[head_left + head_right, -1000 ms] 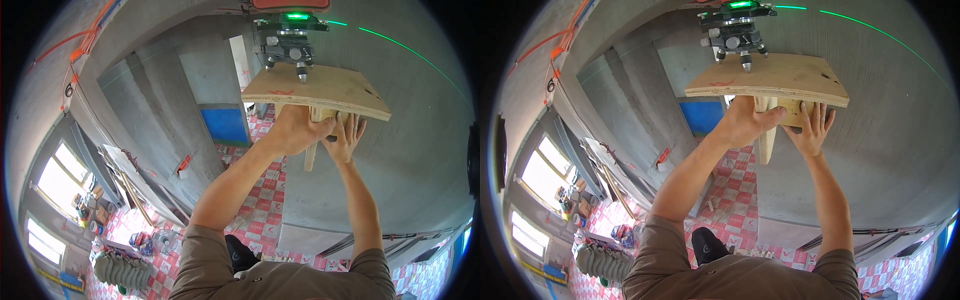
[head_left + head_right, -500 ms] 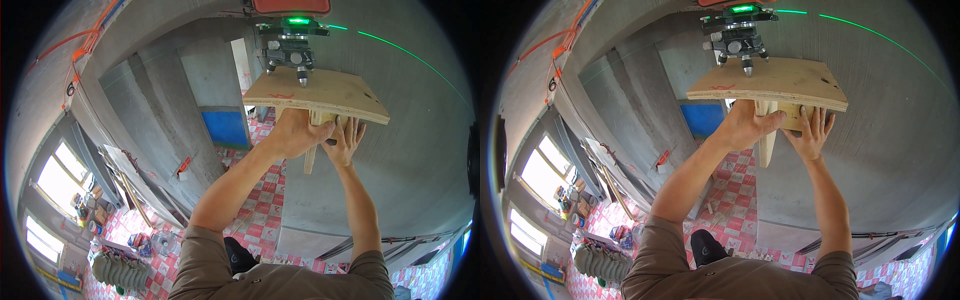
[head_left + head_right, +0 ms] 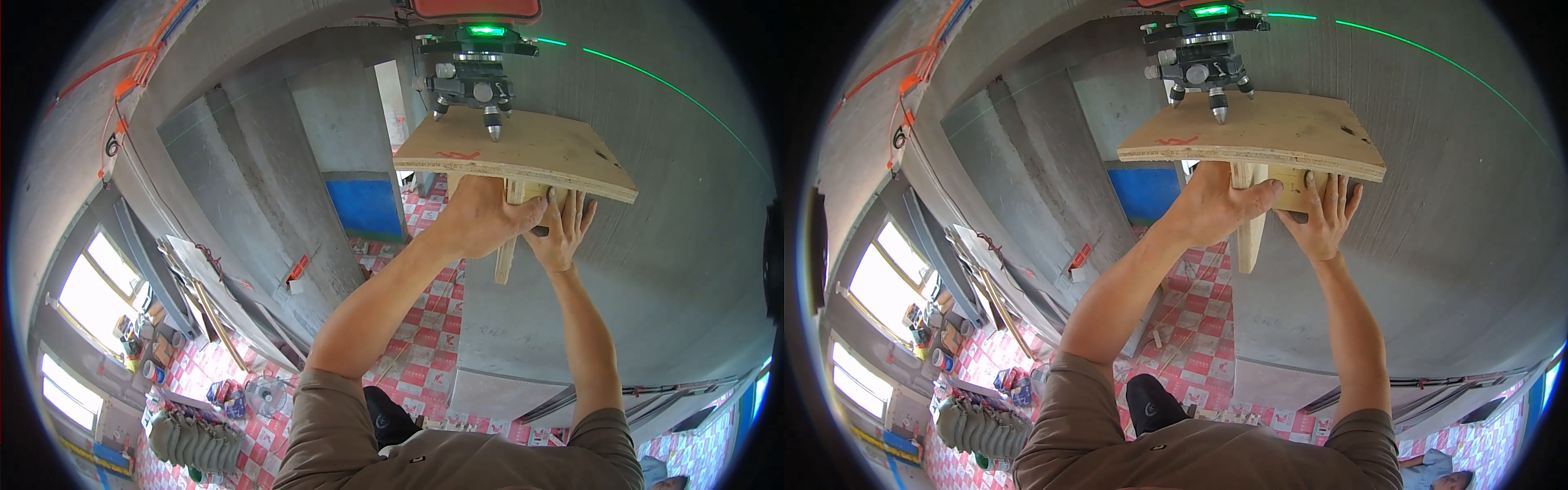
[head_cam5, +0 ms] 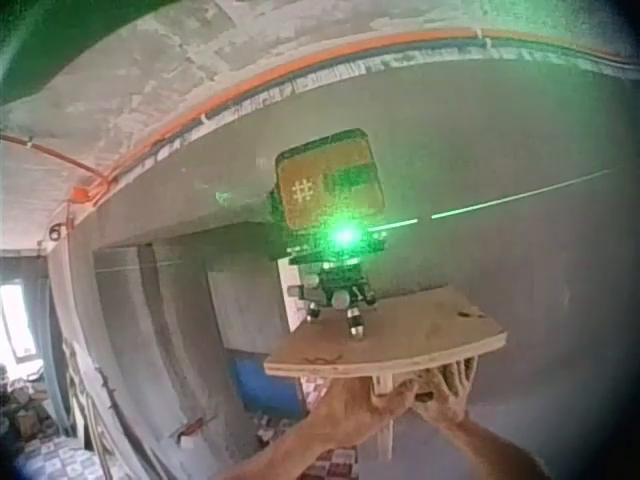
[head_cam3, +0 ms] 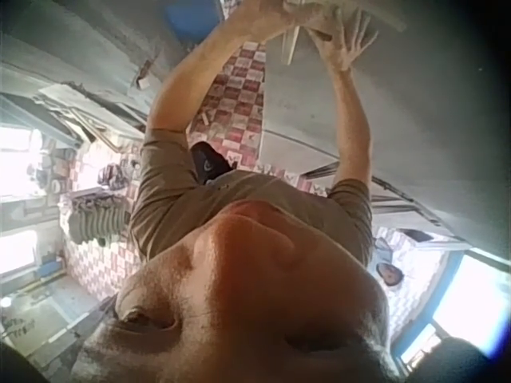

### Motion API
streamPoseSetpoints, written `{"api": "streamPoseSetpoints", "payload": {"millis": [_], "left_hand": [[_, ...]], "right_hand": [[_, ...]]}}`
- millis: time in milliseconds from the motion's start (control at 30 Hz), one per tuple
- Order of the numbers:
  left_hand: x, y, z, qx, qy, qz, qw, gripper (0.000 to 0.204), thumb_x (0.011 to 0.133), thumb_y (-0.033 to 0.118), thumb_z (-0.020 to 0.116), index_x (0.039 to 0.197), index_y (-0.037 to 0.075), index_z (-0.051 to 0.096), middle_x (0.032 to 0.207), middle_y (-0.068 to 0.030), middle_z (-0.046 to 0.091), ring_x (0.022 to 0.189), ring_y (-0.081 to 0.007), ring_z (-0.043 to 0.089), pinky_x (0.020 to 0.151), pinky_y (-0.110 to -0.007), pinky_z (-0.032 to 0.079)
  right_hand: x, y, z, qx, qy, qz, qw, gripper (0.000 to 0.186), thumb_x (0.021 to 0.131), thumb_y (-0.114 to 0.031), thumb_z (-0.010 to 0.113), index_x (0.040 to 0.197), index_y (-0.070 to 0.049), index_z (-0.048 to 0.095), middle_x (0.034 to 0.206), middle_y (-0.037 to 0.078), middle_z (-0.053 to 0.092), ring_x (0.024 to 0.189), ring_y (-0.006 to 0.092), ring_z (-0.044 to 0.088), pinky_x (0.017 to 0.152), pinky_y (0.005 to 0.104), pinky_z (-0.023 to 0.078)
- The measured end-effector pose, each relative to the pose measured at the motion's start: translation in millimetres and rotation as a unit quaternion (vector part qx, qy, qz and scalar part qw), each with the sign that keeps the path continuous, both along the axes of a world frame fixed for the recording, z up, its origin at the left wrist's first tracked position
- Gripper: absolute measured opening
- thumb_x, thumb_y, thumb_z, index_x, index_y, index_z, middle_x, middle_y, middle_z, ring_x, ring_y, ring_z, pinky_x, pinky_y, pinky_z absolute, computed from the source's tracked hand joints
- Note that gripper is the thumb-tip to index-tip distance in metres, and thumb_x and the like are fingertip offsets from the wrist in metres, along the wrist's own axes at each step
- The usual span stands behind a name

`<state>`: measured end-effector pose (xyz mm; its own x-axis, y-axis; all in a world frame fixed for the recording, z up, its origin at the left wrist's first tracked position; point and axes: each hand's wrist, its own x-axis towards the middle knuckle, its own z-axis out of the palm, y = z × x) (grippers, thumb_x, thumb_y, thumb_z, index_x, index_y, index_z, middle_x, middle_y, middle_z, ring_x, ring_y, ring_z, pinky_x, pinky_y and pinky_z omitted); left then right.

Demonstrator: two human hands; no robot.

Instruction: The recorder is using a laser level mounted on a wooden platform to project level lines onto a concrete wall for construction/renovation purposes.

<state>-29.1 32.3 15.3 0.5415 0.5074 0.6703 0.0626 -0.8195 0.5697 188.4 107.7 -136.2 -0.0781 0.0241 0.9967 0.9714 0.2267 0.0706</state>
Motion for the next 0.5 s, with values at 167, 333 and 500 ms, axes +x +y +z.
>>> {"api": "streamPoseSetpoints", "payload": {"millis": [167, 333, 500], "left_hand": [[1.1, 1.1, -1.2, 0.004, -0.019, -0.01, 1.0, 0.045, 0.088, 0.023, 0.067, 0.122, -0.004, 0.054, 0.107, -0.0156, 0.062, 0.096, -0.0233, 0.059, 0.083, -0.039, 0.05], [0.2, 1.4, -2.7, 0.007, -0.013, -0.003, 1.0, 0.046, 0.088, 0.024, 0.068, 0.122, -0.004, 0.054, 0.108, -0.0163, 0.062, 0.098, -0.0239, 0.059, 0.084, -0.039, 0.05], [0.8, -0.5, -1.2, 0.021, -0.016, 0.002, 1.0, 0.046, 0.088, 0.025, 0.068, 0.121, -0.004, 0.054, 0.107, -0.017, 0.062, 0.097, -0.0249, 0.059, 0.084, -0.04, 0.05]], "right_hand": [[1.5, 2.9, -1.7, 0.007, -0.001, -0.003, 1.0, 0.087, 0.064, -0.056, 0.085, 0.136, -0.016, 0.056, 0.139, 0.025, 0.051, 0.138, 0.0406, 0.041, 0.115, 0.0645, 0.018], [1.5, 4.3, -2.9, 0.009, -0.006, -0.006, 1.0, 0.087, 0.064, -0.056, 0.085, 0.135, -0.016, 0.056, 0.139, 0.025, 0.051, 0.138, 0.0407, 0.041, 0.115, 0.0645, 0.017], [1.5, 2.2, -1.0, 0.006, -0.006, -0.005, 1.0, 0.087, 0.064, -0.055, 0.086, 0.136, -0.016, 0.056, 0.14, 0.024, 0.051, 0.138, 0.0406, 0.04, 0.115, 0.0642, 0.017]]}}
